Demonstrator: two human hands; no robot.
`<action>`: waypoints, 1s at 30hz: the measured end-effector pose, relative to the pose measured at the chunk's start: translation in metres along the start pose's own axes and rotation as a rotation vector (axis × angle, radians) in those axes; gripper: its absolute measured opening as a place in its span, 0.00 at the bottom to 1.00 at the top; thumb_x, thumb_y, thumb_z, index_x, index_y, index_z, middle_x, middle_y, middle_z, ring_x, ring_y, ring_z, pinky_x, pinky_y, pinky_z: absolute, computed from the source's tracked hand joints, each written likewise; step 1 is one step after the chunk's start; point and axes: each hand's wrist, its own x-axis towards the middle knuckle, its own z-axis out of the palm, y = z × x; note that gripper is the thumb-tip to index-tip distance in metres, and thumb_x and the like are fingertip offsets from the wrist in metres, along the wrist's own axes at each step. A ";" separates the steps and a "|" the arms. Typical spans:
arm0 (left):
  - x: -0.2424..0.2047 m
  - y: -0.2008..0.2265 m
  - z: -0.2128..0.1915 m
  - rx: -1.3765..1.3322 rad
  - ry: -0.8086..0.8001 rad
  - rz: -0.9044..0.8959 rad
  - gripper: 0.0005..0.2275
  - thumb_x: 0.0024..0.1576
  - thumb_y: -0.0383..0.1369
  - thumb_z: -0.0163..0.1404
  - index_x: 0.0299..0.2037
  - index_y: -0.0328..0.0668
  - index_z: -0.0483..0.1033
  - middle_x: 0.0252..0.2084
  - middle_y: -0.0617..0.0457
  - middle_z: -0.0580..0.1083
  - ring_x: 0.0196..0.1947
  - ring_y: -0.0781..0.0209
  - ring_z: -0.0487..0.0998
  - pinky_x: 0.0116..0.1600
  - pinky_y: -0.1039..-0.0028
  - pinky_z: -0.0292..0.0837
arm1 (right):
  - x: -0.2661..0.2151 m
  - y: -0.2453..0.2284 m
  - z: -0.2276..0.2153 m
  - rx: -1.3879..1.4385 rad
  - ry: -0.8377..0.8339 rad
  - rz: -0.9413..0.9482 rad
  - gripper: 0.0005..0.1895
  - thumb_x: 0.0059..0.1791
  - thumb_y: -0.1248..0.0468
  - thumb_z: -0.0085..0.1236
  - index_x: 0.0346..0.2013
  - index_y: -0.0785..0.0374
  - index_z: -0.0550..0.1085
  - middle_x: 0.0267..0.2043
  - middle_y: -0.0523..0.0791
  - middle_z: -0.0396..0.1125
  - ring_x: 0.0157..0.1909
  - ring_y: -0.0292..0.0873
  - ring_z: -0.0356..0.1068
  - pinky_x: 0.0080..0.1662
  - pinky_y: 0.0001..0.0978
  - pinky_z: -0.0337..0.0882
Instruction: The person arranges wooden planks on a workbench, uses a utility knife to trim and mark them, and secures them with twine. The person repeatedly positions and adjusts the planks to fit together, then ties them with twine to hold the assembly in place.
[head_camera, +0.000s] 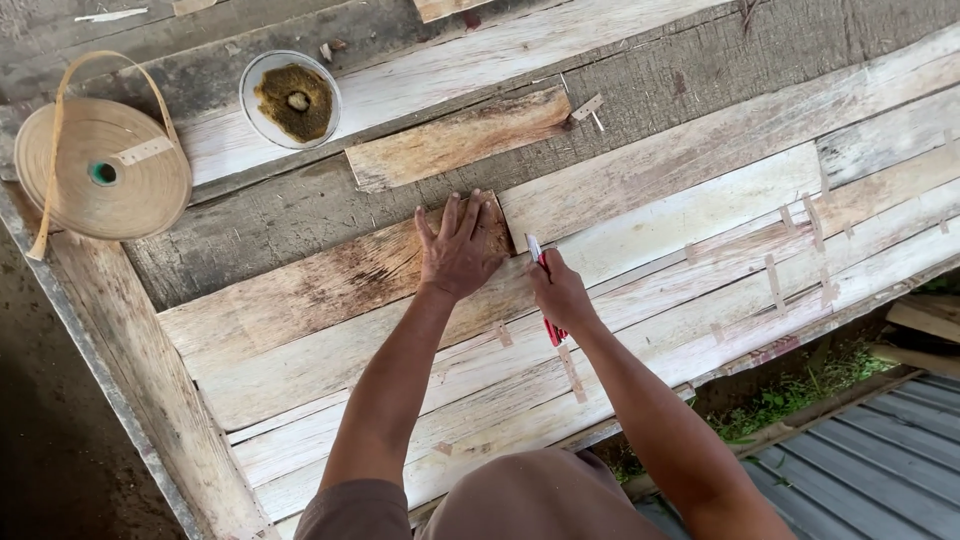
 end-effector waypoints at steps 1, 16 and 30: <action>-0.001 -0.001 0.001 -0.003 0.000 -0.004 0.39 0.59 0.62 0.43 0.78 0.57 0.49 0.82 0.58 0.42 0.80 0.45 0.39 0.71 0.24 0.37 | -0.003 -0.006 0.000 -0.005 -0.003 -0.001 0.17 0.55 0.46 0.41 0.42 0.55 0.64 0.38 0.60 0.72 0.46 0.66 0.75 0.48 0.58 0.72; -0.001 -0.006 0.001 -0.115 0.074 -0.012 0.28 0.64 0.53 0.39 0.76 0.67 0.53 0.81 0.64 0.46 0.79 0.51 0.43 0.74 0.28 0.32 | 0.028 -0.057 0.008 -0.413 0.003 -0.071 0.19 0.56 0.51 0.31 0.48 0.61 0.64 0.43 0.63 0.72 0.50 0.72 0.73 0.51 0.64 0.72; -0.002 -0.004 0.002 -0.102 0.105 -0.032 0.28 0.64 0.51 0.42 0.75 0.68 0.54 0.81 0.66 0.46 0.79 0.52 0.44 0.74 0.29 0.34 | 0.044 -0.060 0.013 -0.494 -0.008 -0.071 0.18 0.56 0.51 0.31 0.47 0.59 0.63 0.43 0.62 0.73 0.49 0.71 0.74 0.47 0.63 0.74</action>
